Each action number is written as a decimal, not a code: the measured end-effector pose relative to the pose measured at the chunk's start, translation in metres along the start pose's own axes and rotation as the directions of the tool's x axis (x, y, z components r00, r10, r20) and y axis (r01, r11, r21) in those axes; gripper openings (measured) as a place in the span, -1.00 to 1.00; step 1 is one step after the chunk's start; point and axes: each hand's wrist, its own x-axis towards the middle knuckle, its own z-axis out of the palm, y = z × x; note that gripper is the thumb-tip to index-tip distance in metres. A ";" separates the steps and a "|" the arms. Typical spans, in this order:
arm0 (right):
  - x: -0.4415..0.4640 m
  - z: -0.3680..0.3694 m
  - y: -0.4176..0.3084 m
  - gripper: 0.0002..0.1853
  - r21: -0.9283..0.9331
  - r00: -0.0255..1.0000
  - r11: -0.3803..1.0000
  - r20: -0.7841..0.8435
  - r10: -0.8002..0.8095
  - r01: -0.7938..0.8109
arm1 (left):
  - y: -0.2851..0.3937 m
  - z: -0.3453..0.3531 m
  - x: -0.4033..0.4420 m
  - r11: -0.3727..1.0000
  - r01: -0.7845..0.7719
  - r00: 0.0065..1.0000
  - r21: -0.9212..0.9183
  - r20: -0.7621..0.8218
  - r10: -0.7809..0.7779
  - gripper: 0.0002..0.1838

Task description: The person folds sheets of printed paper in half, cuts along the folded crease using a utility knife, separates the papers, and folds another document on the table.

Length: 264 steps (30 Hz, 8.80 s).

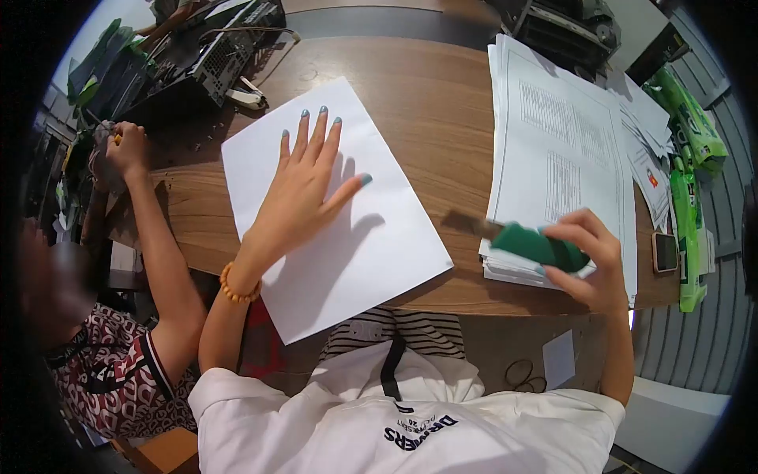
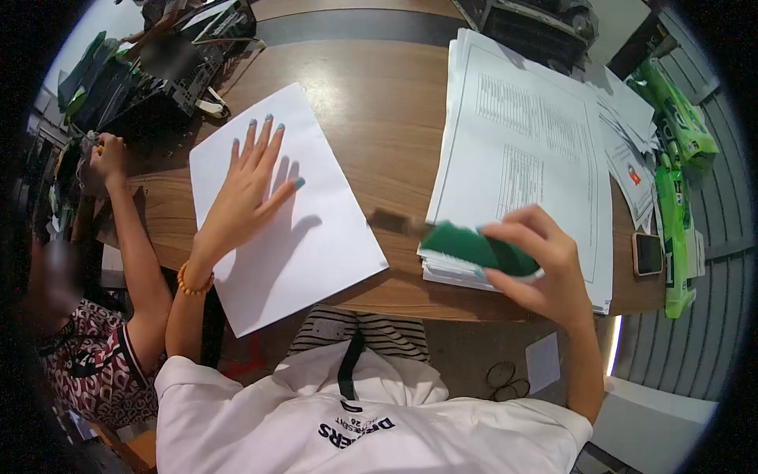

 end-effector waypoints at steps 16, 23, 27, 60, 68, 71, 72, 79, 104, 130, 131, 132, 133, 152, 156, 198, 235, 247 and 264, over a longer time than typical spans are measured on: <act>-0.036 0.008 -0.002 -0.58 -0.011 0.992 1.000 0.126 -0.009 0.011 | 0.060 0.004 -0.035 0.993 -0.001 0.997 -0.119 0.078 0.010 -0.12; -0.030 0.017 -0.003 -0.57 -0.007 0.994 1.000 0.112 -0.008 0.009 | 0.068 0.002 -0.043 0.994 0.002 0.995 -0.110 0.102 0.009 -0.11; -0.031 0.022 -0.002 -0.57 -0.018 0.995 1.000 0.096 -0.004 0.006 | 0.069 0.008 -0.045 0.997 -0.017 0.995 -0.081 0.097 0.025 -0.10; -0.032 0.031 -0.023 -0.54 -0.191 1.000 0.982 0.028 0.001 0.004 | 0.066 0.007 -0.044 0.994 -0.004 0.995 -0.111 0.095 0.015 -0.06; -0.031 0.025 -0.020 -0.53 -0.186 0.998 0.981 0.022 0.060 -0.055 | 0.065 0.008 -0.045 0.993 -0.006 0.994 -0.115 0.104 0.018 -0.06; -0.025 0.029 -0.020 -0.53 -0.182 0.998 0.982 0.033 0.050 -0.043 | 0.065 0.008 -0.045 0.994 -0.013 0.994 -0.107 0.104 0.025 -0.06; -0.022 0.030 -0.019 -0.53 -0.182 0.998 0.982 0.031 0.051 -0.045 | 0.065 0.007 -0.044 0.994 -0.020 0.995 -0.109 0.094 0.030 -0.08; -0.015 0.025 -0.012 -0.52 -0.168 0.999 0.985 0.017 0.034 -0.031 | 0.064 0.007 -0.045 0.992 -0.031 0.996 -0.122 0.083 0.041 -0.08; 0.014 0.030 0.009 -0.58 -0.064 0.995 0.998 0.096 -0.012 0.019 | 0.064 0.008 -0.045 0.989 0.001 0.995 -0.146 0.094 0.013 -0.07; 0.039 0.036 0.018 -0.59 -0.004 0.994 0.999 0.107 -0.037 0.037 | 0.065 0.008 -0.046 0.990 0.001 0.997 -0.138 0.074 0.010 -0.08; 0.039 0.036 0.018 -0.59 -0.003 0.994 0.999 0.104 -0.043 0.044 | 0.065 0.008 -0.046 0.991 -0.003 0.997 -0.136 0.074 0.013 -0.08; 0.038 0.034 0.019 -0.59 -0.001 0.994 0.999 0.101 -0.045 0.045 | 0.065 0.008 -0.046 0.990 -0.001 0.997 -0.144 0.076 0.013 -0.08; 0.035 0.031 0.022 -0.58 -0.028 0.995 0.999 0.097 -0.029 0.032 | 0.065 0.008 -0.046 0.988 0.003 0.997 -0.153 0.079 0.009 -0.07; 0.026 0.034 0.013 -0.54 -0.034 0.987 0.995 0.134 -0.088 0.094 | 0.063 0.000 -0.055 0.955 -0.031 0.990 -0.294 0.120 0.069 -0.17; 0.028 0.040 0.011 -0.54 -0.043 0.990 0.996 0.123 -0.072 0.078 | 0.059 -0.005 -0.055 0.956 -0.037 0.987 -0.292 0.142 0.082 -0.21; 0.062 0.061 0.019 -0.58 -0.138 0.982 0.972 0.007 -0.189 0.188 | 0.065 0.011 -0.049 0.976 -0.003 0.998 -0.218 0.065 0.018 -0.15; 0.078 0.060 0.022 -0.57 -0.106 0.983 0.979 0.070 -0.169 0.176 | 0.062 0.009 -0.056 0.967 -0.031 0.997 -0.251 0.062 0.048 -0.16; 0.081 0.061 0.023 -0.57 -0.109 0.983 0.979 0.087 -0.161 0.170 | 0.063 0.008 -0.055 0.971 -0.028 0.998 -0.238 0.040 0.039 -0.18; 0.096 0.069 0.029 -0.58 -0.041 0.989 0.989 0.051 -0.137 0.139 | 0.061 0.011 -0.057 0.968 -0.026 0.999 -0.251 0.016 0.031 -0.17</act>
